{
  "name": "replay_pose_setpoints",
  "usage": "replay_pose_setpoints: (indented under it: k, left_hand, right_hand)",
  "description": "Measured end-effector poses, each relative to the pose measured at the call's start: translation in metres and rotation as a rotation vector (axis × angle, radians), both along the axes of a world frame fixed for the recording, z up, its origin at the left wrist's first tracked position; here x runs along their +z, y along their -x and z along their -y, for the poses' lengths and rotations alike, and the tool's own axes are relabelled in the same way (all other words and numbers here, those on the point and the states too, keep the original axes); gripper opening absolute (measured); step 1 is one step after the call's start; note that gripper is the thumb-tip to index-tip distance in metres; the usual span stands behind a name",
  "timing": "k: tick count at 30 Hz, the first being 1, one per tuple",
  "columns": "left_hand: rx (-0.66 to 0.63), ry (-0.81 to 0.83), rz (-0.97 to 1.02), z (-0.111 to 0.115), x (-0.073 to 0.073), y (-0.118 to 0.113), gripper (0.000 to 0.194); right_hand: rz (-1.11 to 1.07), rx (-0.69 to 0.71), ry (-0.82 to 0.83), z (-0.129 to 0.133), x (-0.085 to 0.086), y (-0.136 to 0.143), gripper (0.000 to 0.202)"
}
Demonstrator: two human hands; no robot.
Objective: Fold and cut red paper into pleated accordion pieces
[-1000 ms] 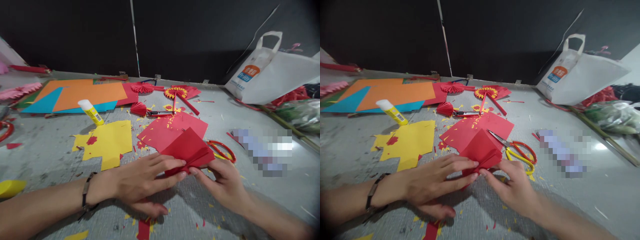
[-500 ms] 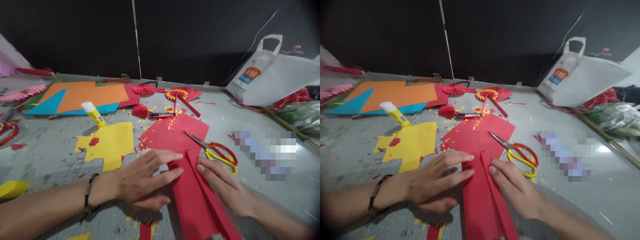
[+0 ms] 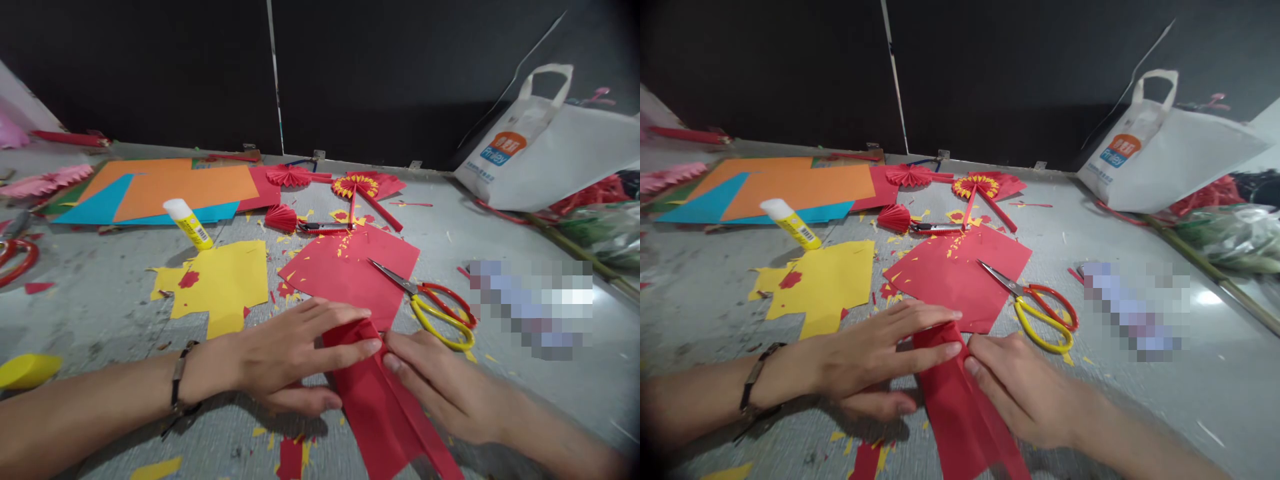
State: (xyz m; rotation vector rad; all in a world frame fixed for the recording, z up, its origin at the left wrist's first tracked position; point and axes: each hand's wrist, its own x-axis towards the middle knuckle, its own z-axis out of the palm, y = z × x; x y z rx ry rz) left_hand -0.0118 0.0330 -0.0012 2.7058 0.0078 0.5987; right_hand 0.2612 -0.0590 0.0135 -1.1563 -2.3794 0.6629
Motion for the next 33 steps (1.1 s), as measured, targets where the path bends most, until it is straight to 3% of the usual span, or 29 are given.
replay_pose_setpoints:
  k: [9,15,18,22,24,28,33]
  left_hand:
    - [-0.029,0.034,0.037,0.001,-0.001,0.002,0.078]
    - [0.051,-0.051,0.104,0.001,-0.001,0.003,0.069]
    - [0.11,-0.065,0.179,0.0,0.001,0.004,0.063]
    - [0.142,-0.058,0.304,0.001,0.001,0.005,0.056]
    - [0.159,-0.074,0.361,0.002,-0.001,0.004,0.054]
    - [0.214,-0.132,0.34,0.003,-0.006,-0.001,0.046]
    - [0.188,-0.172,0.135,0.004,-0.007,-0.007,0.01]
  right_hand:
    - [0.019,-0.013,0.02,0.0,0.001,0.003,0.029]
    - [-0.185,-0.118,0.219,-0.003,-0.003,0.003,0.008]
    - [-0.246,-0.187,0.059,-0.007,-0.004,0.001,0.011]
    - [-0.171,-0.252,-0.449,-0.01,-0.003,-0.008,0.025]
    - [-0.102,-0.239,-0.618,-0.01,-0.003,-0.012,0.032]
    - [0.048,-0.109,-0.629,-0.01,-0.009,-0.011,0.032]
    - [0.153,0.035,-0.577,-0.009,-0.017,0.002,0.018]
